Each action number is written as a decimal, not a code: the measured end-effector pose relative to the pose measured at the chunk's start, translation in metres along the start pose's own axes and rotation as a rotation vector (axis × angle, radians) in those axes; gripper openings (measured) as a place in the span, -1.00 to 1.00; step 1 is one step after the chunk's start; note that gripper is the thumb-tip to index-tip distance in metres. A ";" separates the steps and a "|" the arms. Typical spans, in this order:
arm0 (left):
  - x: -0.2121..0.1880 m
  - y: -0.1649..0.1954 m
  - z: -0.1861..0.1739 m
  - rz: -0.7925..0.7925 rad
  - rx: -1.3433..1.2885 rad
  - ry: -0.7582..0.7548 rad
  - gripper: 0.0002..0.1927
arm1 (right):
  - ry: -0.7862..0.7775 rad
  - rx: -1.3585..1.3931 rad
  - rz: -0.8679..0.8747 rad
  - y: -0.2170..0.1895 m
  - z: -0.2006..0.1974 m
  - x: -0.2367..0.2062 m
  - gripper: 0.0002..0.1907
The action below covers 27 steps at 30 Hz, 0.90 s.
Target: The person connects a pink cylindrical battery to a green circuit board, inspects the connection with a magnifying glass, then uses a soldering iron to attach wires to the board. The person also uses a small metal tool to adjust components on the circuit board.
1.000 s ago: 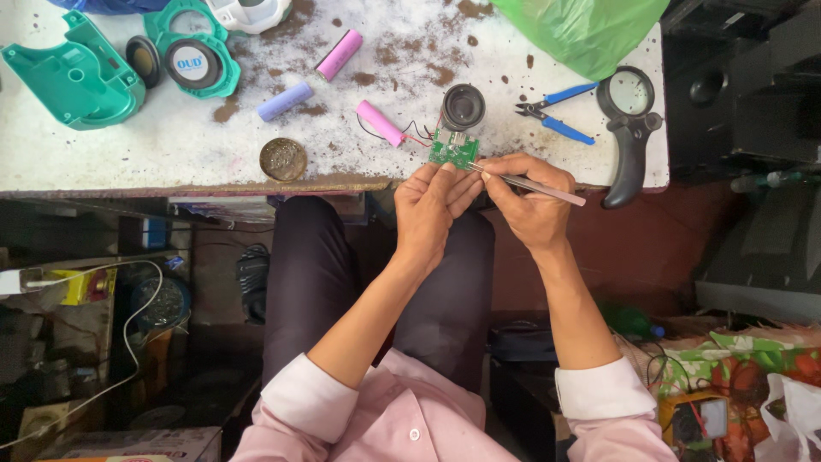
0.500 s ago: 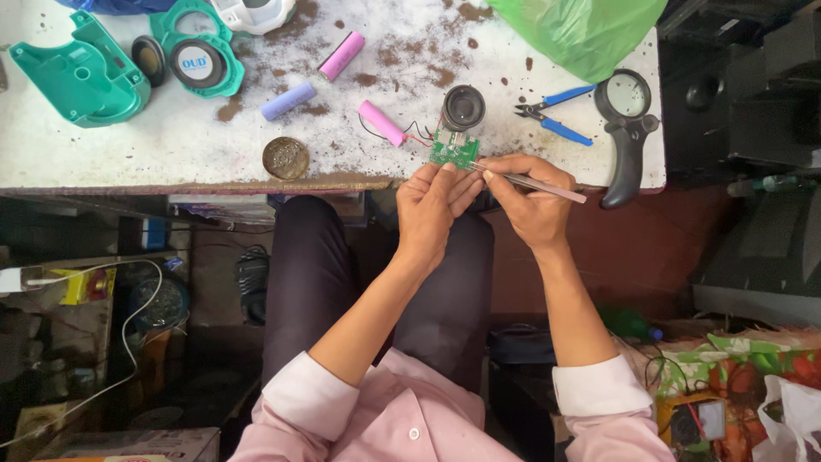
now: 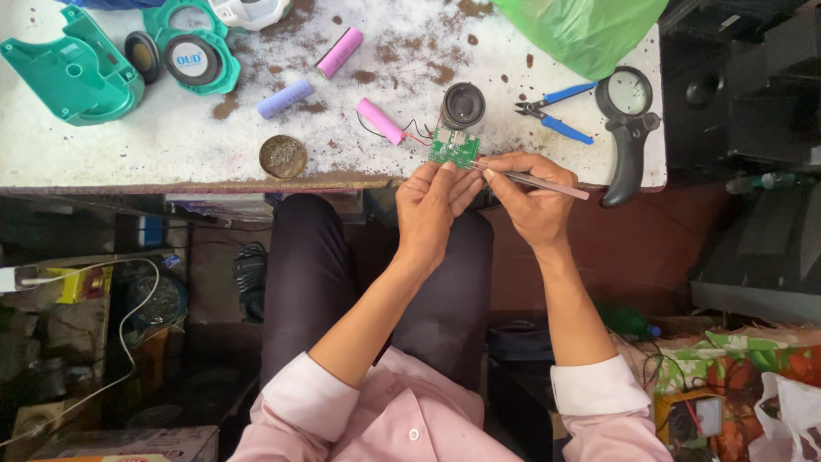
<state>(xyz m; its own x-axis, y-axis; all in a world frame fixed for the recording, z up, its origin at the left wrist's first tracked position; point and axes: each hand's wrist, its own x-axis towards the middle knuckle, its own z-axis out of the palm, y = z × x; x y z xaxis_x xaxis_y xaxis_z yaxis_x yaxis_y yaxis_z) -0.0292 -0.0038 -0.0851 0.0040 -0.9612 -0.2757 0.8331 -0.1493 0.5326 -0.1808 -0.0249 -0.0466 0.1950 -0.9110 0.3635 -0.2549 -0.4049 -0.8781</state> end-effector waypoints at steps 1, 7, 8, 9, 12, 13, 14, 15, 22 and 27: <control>0.000 0.000 0.000 0.004 0.001 -0.002 -0.77 | -0.003 -0.010 -0.001 0.000 0.000 0.000 -0.88; 0.000 -0.001 -0.001 0.000 0.002 0.002 -0.77 | -0.001 -0.015 -0.007 0.001 -0.001 0.000 -0.89; 0.000 -0.002 -0.001 0.004 0.000 -0.002 -0.77 | 0.002 -0.013 -0.005 0.001 0.000 0.000 -0.89; 0.000 -0.002 -0.001 0.008 -0.002 -0.007 -0.77 | 0.006 -0.012 -0.003 0.001 0.000 0.000 -0.89; 0.000 -0.003 -0.002 0.010 0.000 -0.004 -0.76 | 0.011 -0.001 -0.020 0.001 0.000 0.000 -0.89; 0.000 -0.003 -0.002 0.010 0.000 -0.005 -0.76 | 0.010 -0.004 -0.017 0.000 0.000 0.000 -0.89; 0.000 -0.003 -0.002 0.011 0.001 -0.007 -0.75 | 0.010 -0.008 -0.014 0.001 0.000 0.000 -0.89; 0.000 -0.003 -0.002 0.012 0.002 -0.009 -0.74 | 0.008 -0.011 -0.013 0.001 0.000 0.000 -0.89; -0.001 -0.001 -0.001 0.010 0.016 -0.002 -0.73 | 0.022 -0.023 -0.018 0.001 0.003 -0.001 -0.89; -0.002 0.001 0.000 0.002 0.009 -0.017 -0.74 | 0.075 0.065 0.078 0.004 0.000 -0.005 -0.90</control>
<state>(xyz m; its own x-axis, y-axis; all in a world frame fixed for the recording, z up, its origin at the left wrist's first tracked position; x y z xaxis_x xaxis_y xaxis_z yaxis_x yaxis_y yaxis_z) -0.0287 -0.0018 -0.0843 -0.0037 -0.9655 -0.2606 0.8279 -0.1491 0.5408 -0.1822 -0.0221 -0.0516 0.1046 -0.9439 0.3133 -0.2040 -0.3287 -0.9222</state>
